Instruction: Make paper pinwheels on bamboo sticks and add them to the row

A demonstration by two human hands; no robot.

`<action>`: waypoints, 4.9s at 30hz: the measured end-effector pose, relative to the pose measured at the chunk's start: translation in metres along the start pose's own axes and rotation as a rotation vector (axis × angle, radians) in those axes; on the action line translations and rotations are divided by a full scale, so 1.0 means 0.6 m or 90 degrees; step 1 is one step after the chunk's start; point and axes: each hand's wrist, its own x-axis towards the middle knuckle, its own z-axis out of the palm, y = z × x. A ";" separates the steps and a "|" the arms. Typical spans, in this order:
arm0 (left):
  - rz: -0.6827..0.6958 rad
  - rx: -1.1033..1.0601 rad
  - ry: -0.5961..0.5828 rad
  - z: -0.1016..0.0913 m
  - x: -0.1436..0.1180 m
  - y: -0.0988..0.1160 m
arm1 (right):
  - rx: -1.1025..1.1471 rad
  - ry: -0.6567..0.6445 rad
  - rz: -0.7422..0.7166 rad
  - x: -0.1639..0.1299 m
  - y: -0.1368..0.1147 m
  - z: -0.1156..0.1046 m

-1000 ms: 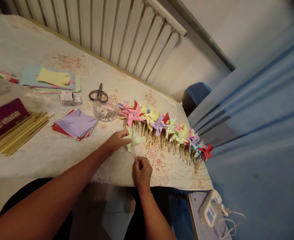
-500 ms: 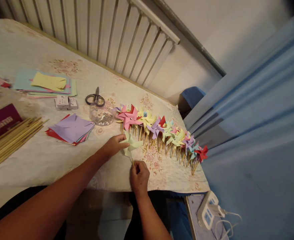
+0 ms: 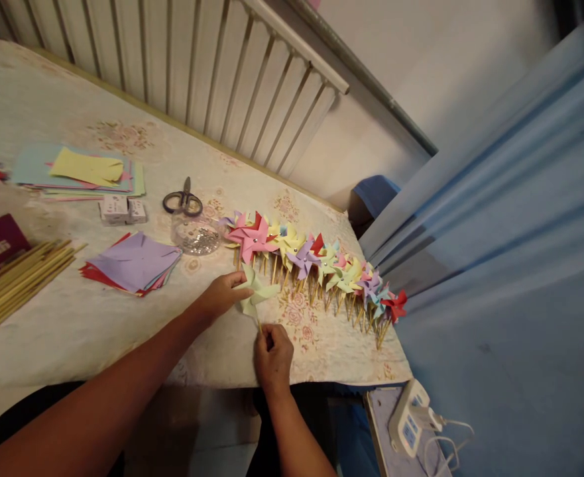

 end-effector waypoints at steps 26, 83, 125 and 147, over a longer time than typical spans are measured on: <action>-0.182 -0.122 0.096 -0.011 0.005 0.002 | 0.150 0.086 0.141 0.038 -0.011 0.005; -0.036 0.123 0.110 0.039 -0.005 -0.020 | 0.273 0.016 0.137 0.084 -0.048 0.067; -0.040 0.134 0.108 0.039 -0.007 -0.019 | 0.287 -0.007 0.150 0.084 -0.039 0.071; -0.036 0.121 0.110 0.038 -0.005 -0.027 | 0.297 -0.014 0.166 0.084 -0.043 0.068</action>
